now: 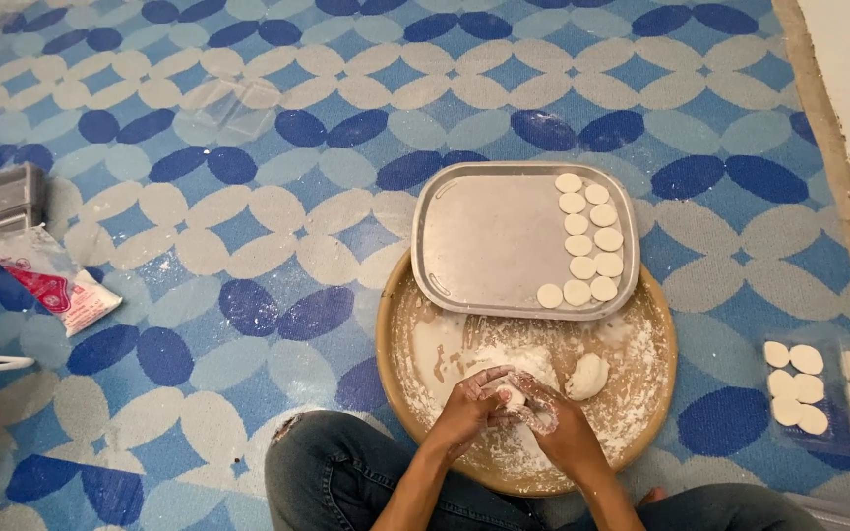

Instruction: Hand-rolling small pieces of dough into uniform balls and arranging them on a metal tray.

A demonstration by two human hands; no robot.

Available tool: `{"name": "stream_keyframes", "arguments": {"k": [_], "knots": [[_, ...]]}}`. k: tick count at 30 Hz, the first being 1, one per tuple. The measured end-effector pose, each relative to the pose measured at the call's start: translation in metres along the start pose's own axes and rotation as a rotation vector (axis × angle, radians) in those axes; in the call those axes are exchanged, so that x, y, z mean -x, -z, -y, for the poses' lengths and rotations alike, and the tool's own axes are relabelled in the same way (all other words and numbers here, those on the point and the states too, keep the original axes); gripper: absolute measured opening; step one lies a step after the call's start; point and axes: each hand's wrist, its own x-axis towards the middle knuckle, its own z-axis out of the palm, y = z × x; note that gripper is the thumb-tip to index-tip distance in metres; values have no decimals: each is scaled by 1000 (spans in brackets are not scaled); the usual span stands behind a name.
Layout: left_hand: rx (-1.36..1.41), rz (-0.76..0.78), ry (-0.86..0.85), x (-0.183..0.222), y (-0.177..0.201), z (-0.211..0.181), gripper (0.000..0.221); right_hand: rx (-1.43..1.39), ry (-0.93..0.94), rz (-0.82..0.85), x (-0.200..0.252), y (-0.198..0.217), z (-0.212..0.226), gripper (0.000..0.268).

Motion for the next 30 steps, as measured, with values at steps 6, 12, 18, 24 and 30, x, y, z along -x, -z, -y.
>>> {"name": "stream_keyframes", "arguments": {"k": [6,12,18,24,30], "knots": [[434,254,74,-15,21,11,43,-82,0,-111,-4,6,-18,65],[369,181,142,-31,37,28,29,-35,225,-142,7,9,-2,51],[221,88,95,-23,25,26,30,105,375,-121,3,1,-14,51],[310,236,89,-10,16,8,70,149,237,-16,1,-6,-11,60],[325,283,46,-7,13,6,76,122,427,-113,-10,-17,-33,68]]}}
